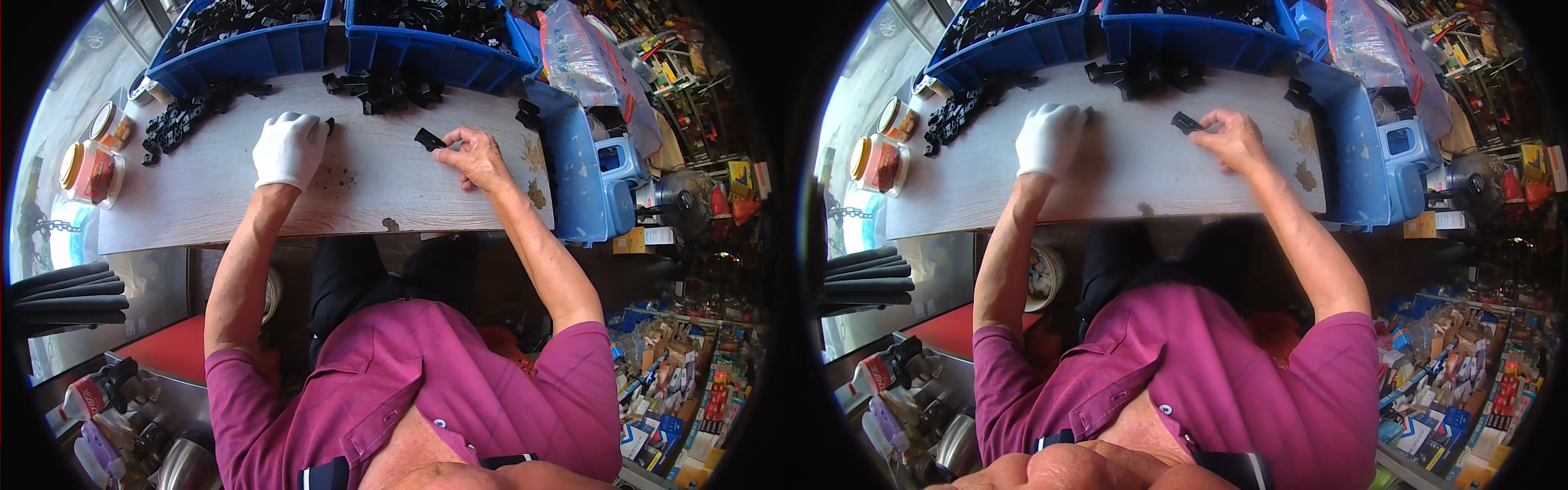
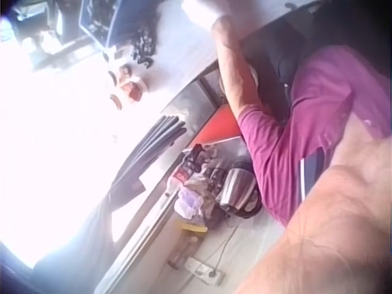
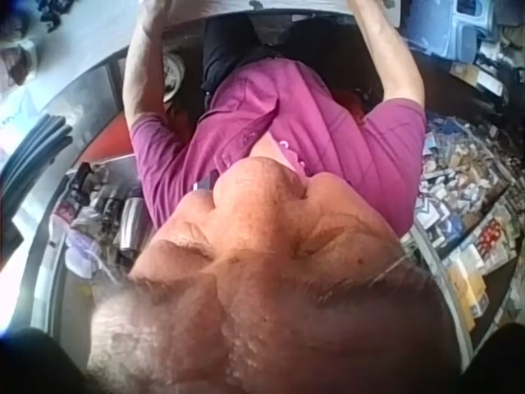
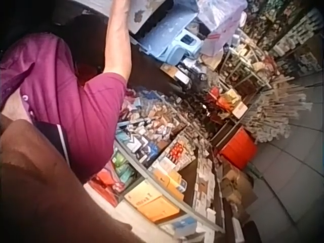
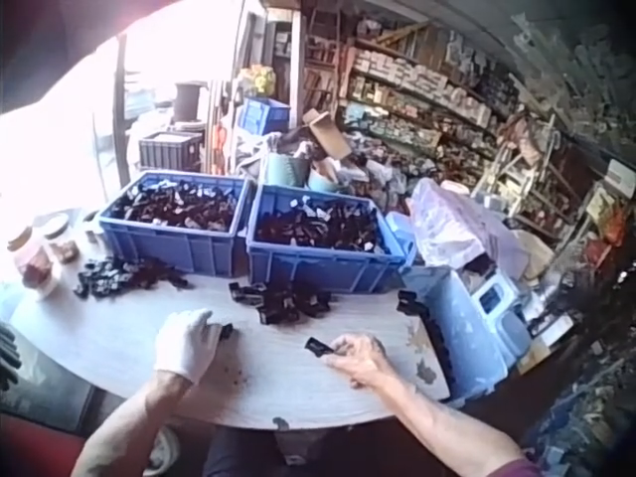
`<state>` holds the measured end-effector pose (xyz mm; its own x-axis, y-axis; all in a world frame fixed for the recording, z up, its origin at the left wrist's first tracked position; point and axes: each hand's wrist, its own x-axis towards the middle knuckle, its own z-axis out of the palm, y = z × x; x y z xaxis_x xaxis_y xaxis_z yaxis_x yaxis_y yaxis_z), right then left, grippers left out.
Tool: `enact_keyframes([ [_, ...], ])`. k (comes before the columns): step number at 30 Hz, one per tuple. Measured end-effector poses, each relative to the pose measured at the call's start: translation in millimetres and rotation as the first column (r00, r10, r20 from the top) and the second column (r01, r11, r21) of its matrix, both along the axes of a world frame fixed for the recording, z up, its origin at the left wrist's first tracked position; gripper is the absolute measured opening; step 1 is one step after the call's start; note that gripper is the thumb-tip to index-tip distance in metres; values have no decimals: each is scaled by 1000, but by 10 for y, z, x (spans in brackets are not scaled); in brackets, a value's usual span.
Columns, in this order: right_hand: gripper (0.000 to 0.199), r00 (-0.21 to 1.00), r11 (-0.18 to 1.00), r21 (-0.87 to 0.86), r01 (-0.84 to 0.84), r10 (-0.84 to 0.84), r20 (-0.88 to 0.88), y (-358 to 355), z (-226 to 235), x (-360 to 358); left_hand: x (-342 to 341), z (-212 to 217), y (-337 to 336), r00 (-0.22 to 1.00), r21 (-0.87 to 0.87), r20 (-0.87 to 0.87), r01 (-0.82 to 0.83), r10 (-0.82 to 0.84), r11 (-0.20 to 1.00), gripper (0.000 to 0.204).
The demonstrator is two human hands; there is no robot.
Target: Sorting small black plastic components on a workbench into storage bins.
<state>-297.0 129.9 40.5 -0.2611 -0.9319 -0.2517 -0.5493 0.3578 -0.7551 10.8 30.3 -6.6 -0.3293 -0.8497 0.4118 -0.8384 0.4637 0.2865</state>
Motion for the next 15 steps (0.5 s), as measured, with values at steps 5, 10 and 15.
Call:
enact_keyframes([
  [5, 30, 999, 999, -33, -23, 24, 32, 20, -29, 21, -105, 17, 225, 984, -189, -29, 168, -177, 968, 11],
  [10, 31, 998, 999, 0, -53, 53, 33, 21, 25, 138, -213, 111, 390, 954, -134, -121, 257, -273, 957, 18],
  [15, 30, 992, 993, 24, -112, 111, 68, 21, 43, 254, -516, 169, 452, 860, -220, -290, 367, -420, 904, 22],
])
